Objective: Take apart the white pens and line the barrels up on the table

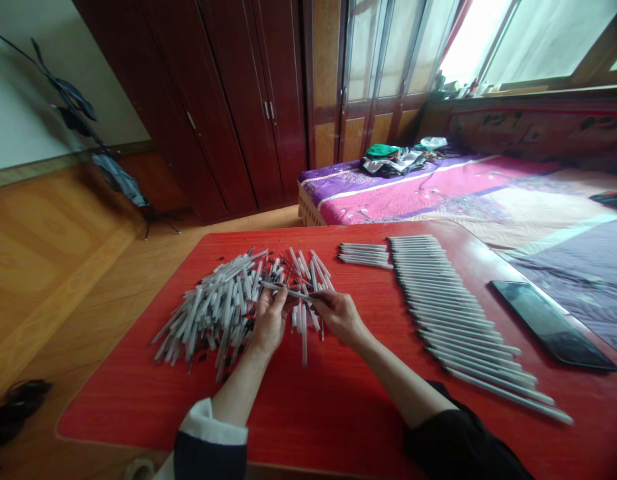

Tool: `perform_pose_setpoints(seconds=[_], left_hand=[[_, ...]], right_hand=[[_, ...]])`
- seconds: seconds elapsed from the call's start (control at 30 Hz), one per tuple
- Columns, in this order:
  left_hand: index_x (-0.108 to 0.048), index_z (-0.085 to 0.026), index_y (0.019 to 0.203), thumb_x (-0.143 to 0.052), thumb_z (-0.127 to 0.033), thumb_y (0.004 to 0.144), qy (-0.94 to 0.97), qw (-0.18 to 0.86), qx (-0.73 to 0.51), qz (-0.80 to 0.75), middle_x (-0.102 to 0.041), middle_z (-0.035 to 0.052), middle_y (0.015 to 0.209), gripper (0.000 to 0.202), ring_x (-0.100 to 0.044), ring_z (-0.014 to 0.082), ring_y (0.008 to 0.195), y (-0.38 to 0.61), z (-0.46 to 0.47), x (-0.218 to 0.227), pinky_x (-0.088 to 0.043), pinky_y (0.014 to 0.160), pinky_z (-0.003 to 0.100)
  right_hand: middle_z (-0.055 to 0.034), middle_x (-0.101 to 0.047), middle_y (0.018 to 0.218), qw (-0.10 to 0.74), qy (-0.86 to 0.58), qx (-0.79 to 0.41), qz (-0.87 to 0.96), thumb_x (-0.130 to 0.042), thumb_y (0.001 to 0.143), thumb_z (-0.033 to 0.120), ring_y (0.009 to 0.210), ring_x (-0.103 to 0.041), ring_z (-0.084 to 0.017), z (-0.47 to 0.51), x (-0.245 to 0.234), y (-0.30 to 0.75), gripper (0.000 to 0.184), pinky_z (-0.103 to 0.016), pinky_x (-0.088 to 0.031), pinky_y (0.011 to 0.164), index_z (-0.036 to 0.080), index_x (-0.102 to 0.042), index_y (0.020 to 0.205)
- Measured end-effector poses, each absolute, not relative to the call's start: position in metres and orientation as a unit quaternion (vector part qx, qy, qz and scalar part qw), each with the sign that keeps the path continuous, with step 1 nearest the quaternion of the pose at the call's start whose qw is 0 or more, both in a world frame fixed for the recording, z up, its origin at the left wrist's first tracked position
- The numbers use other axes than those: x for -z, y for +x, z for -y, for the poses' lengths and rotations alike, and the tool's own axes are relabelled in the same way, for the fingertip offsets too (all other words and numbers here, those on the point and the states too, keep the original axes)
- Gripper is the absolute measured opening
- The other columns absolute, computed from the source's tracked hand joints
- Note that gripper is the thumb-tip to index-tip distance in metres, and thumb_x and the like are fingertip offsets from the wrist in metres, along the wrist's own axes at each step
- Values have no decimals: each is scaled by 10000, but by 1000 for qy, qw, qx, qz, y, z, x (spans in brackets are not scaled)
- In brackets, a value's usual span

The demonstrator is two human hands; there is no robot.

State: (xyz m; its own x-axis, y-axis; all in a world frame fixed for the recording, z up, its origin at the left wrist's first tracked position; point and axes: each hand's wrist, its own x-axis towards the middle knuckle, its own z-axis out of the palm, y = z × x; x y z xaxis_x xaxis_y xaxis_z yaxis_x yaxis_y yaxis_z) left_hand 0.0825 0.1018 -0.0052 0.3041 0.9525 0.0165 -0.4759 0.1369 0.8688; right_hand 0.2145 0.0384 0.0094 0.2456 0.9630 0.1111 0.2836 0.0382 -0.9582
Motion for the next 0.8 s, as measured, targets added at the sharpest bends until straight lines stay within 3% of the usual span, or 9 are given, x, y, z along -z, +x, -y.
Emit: perform_pose_setpoints(seconds=[0.13, 0.23, 0.33, 0.43, 0.57, 0.67, 0.8], left_hand=[[-508, -186, 920, -637, -357, 742, 459, 690, -485, -280, -674, 33, 856, 279, -656, 168, 788, 83, -100, 6, -509, 712, 299], [-513, -193, 1072, -596, -367, 781, 577, 610, -458, -291, -644, 77, 1030, 349, -619, 188, 947, 79, -94, 2, -476, 837, 334], [-524, -213, 1158, -618, -356, 766, 735, 427, -435, -295, -584, 102, 1175, 428, -520, 231, 1125, 79, -84, -3, -367, 989, 396], [-545, -221, 1175, -612, -412, 757, 878, 263, -331, -224, -518, 109, 1277, 465, -405, 276, 1241, 94, -72, -4, -244, 1069, 463], [-438, -136, 1285, -418, -506, 844, 965, 105, -166, -176, -406, 141, 1376, 576, -249, 267, 1333, 130, -65, 6, -118, 1107, 484], [-348, -125, 1346, -356, -534, 853, 976, 43, -88, -193, -328, 124, 1428, 640, -158, 251, 1364, 151, -73, 16, -56, 1119, 469], [-326, -107, 1358, -327, -510, 865, 968, 48, -49, -242, -299, 134, 1441, 637, -158, 246, 1364, 149, -89, 21, -70, 1117, 456]], right_hand=[[-59, -681, 913, 284, -697, -128, 645, -447, 862, 326, 827, -605, -179, -39, -28, 216, 264, -248, -410, 696, 226, -669, 962], [-83, -659, 929, 191, -731, -37, 654, -377, 896, 271, 882, -575, -193, -43, -33, 233, 282, -259, -381, 705, 200, -647, 934], [-118, -635, 965, 154, -783, 40, 601, -334, 897, 194, 913, -542, -215, -51, -30, 269, 299, -280, -359, 703, 160, -626, 950], [-141, -614, 987, 108, -810, 71, 572, -353, 864, 123, 972, -497, -231, -59, -20, 308, 285, -295, -342, 756, 126, -620, 962], [-138, -598, 995, 60, -823, 82, 558, -392, 813, 73, 1022, -451, -242, -63, -2, 336, 272, -299, -322, 822, 111, -630, 939], [-152, -590, 996, 53, -830, 87, 549, -402, 801, 76, 1018, -445, -262, -62, 8, 342, 263, -320, -317, 840, 100, -639, 912], [-164, -587, 972, 60, -840, 122, 526, -399, 808, 99, 980, -458, -283, -62, 14, 342, 259, -333, -332, 810, 101, -648, 880]])
